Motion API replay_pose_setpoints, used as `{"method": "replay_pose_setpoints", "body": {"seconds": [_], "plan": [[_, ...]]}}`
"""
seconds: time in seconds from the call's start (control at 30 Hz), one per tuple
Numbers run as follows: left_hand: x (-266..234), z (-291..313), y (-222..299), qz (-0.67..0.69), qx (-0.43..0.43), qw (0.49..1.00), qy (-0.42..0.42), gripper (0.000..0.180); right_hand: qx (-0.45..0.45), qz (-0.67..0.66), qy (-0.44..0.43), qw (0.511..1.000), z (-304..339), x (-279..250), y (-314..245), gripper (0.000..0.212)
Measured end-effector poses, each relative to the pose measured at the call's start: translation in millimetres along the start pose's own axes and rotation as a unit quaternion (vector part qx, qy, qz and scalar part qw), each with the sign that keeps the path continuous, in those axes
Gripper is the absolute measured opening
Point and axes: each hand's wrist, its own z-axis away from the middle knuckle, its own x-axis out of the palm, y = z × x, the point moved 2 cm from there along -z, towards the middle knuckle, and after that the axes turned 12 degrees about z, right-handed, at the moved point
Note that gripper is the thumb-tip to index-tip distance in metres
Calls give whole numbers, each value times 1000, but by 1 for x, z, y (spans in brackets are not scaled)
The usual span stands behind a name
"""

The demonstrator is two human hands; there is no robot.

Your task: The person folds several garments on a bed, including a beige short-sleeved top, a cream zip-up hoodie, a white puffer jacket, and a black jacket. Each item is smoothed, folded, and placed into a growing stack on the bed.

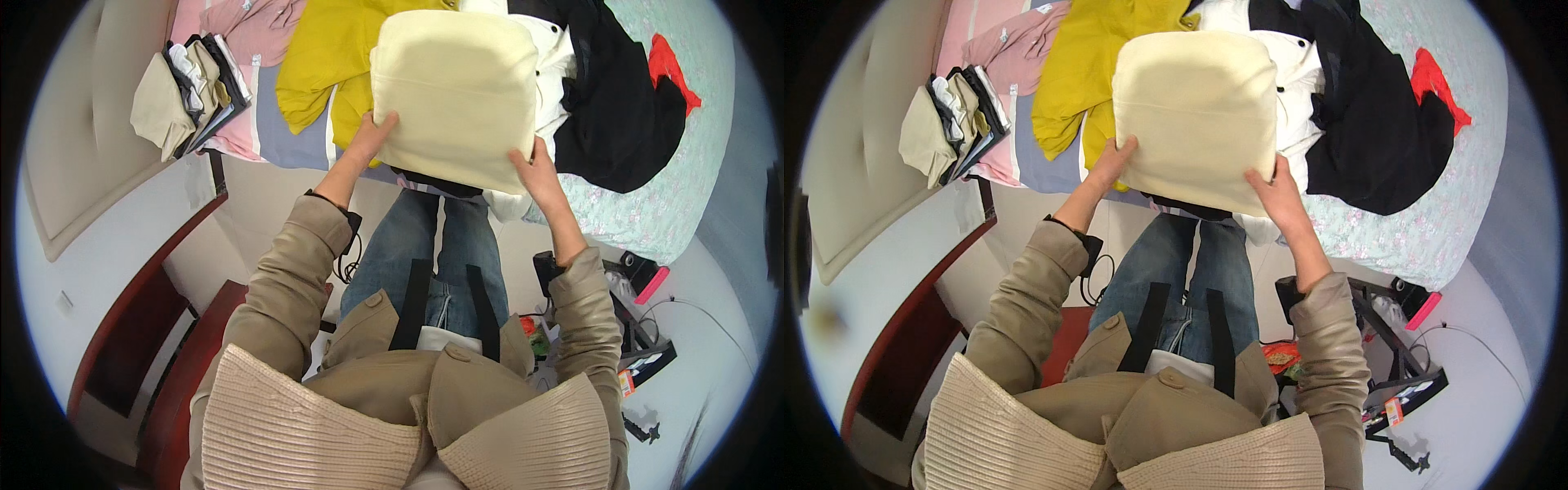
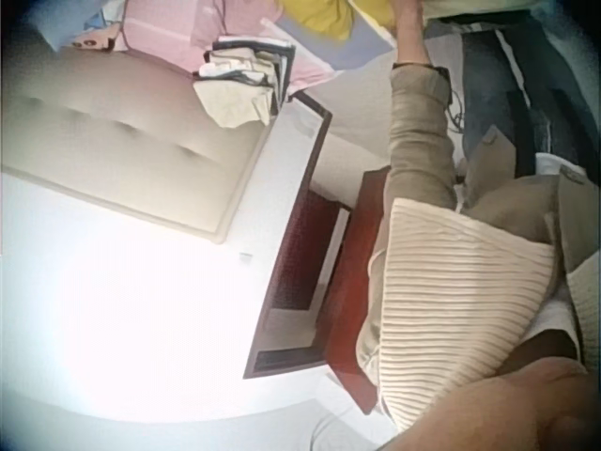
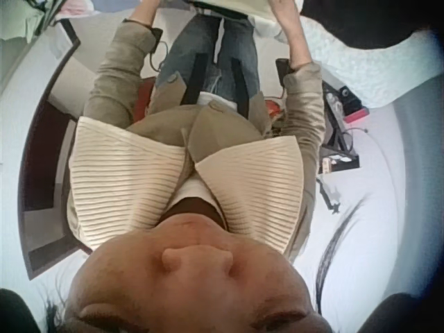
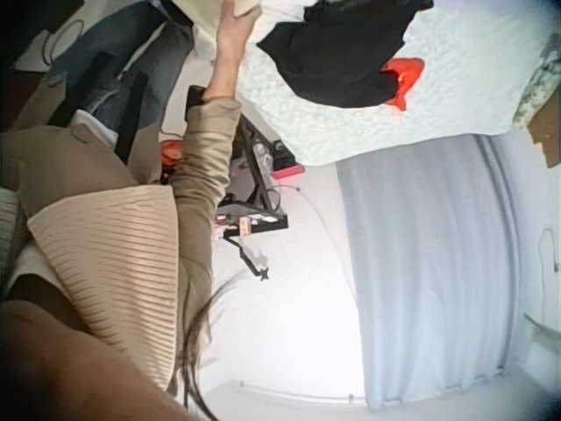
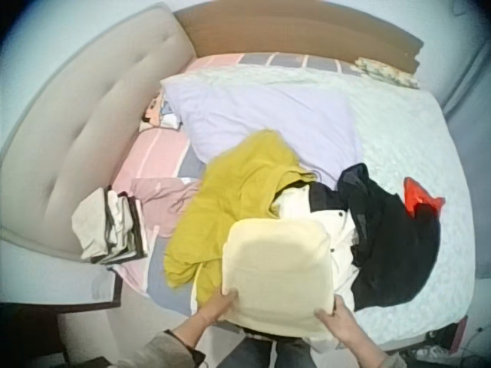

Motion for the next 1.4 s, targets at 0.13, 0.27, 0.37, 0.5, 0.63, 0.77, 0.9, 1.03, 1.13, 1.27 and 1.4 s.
{"method": "replay_pose_setpoints", "body": {"seconds": [0.13,0.27,0.37,0.5,0.63,0.77,0.9,1.03,1.13,1.27,1.4], "plan": [[-3,-2,11,81,-63,987,-122,65,69,-62,-34,995,-18,18,-26,43],[-12,9,29,144,-130,948,-252,64,161,-234,-66,956,-16,16,-31,43],[-27,32,53,209,-178,908,-315,58,171,-289,-83,938,-1,-2,-47,43],[-36,72,90,184,-171,925,-286,54,150,-331,-57,930,34,-24,-74,37],[-12,112,123,159,-158,928,-298,52,143,-360,-29,922,74,-52,-71,41],[40,149,144,126,-177,925,-312,53,149,-390,20,909,123,-97,-51,40],[112,185,149,104,-158,906,-379,54,124,-409,74,901,170,-142,-15,41],[218,210,144,23,-146,896,-419,50,120,-407,139,895,200,-215,46,42],[307,235,141,35,-111,879,-462,52,135,-377,182,898,216,-290,90,42],[413,270,138,20,-50,872,-487,47,95,-282,225,928,244,-401,139,47],[515,274,113,-33,31,857,-514,46,84,-229,223,944,252,-499,206,51]]}}
